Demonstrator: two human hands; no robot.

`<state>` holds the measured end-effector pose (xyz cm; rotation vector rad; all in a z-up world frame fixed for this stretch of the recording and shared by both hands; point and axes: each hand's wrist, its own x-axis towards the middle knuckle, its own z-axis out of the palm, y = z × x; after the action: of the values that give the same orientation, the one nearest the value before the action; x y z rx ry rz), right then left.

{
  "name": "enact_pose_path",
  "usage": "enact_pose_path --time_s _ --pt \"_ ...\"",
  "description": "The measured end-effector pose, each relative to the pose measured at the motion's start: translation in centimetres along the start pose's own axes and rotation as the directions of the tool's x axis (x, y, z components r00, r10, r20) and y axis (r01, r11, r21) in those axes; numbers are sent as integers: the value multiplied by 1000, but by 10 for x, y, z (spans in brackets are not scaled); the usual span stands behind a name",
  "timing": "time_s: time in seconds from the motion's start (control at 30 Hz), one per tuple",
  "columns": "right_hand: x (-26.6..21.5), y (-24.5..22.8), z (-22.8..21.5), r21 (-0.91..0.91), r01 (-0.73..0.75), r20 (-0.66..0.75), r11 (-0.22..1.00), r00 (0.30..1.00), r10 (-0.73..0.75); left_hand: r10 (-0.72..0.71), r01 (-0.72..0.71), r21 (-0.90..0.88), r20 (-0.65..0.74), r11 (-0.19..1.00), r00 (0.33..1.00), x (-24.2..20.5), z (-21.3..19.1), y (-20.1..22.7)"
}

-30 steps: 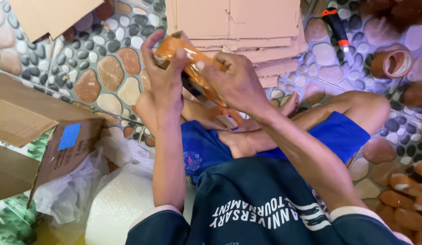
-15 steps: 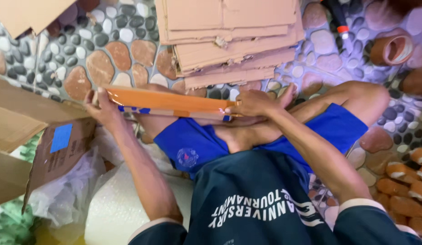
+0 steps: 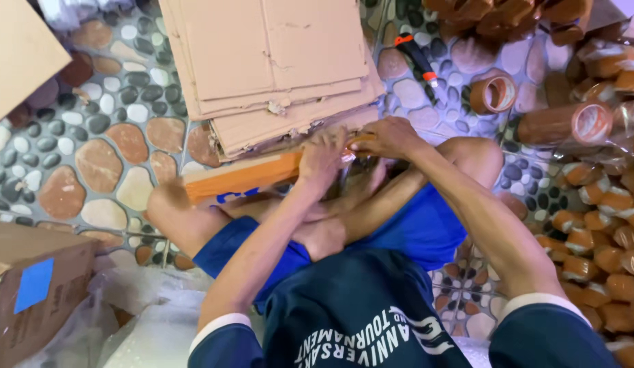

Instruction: The person sits on the floor and wraps flat cardboard pieces with orange packing tape. They repeatedly apply tape to the cardboard, fold it over, and use a utility knife to cut the tape before stacking the wrapped items.

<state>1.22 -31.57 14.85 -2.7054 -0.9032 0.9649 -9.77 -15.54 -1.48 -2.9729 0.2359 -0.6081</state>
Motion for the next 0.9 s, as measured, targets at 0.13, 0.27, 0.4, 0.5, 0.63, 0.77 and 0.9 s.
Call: enact_pose_path --time_s 0.13,0.27,0.4,0.5,0.63,0.77,0.9 --pt "-3 36 14 114 -163 89 980 984 154 78 -51 -118 241 992 967 15 -4 29" --pt "7 41 16 134 -190 141 973 975 171 90 -54 -112 349 992 933 21 -18 24" --pt "18 26 -6 152 -181 110 972 980 166 110 -66 -101 540 993 834 45 -52 0" --pt "23 30 4 214 -174 152 961 978 143 158 -105 -122 595 987 788 31 -34 -1" --pt "42 55 30 360 -217 321 907 942 98 205 -166 -119 562 979 801 12 -14 0" --pt "53 68 7 505 -174 -110 845 959 263 267 -229 -138 434 964 860 29 -107 -29" --pt "83 165 27 403 -346 -532 847 665 524 355 -307 -180 450 935 819 9 -98 -28"
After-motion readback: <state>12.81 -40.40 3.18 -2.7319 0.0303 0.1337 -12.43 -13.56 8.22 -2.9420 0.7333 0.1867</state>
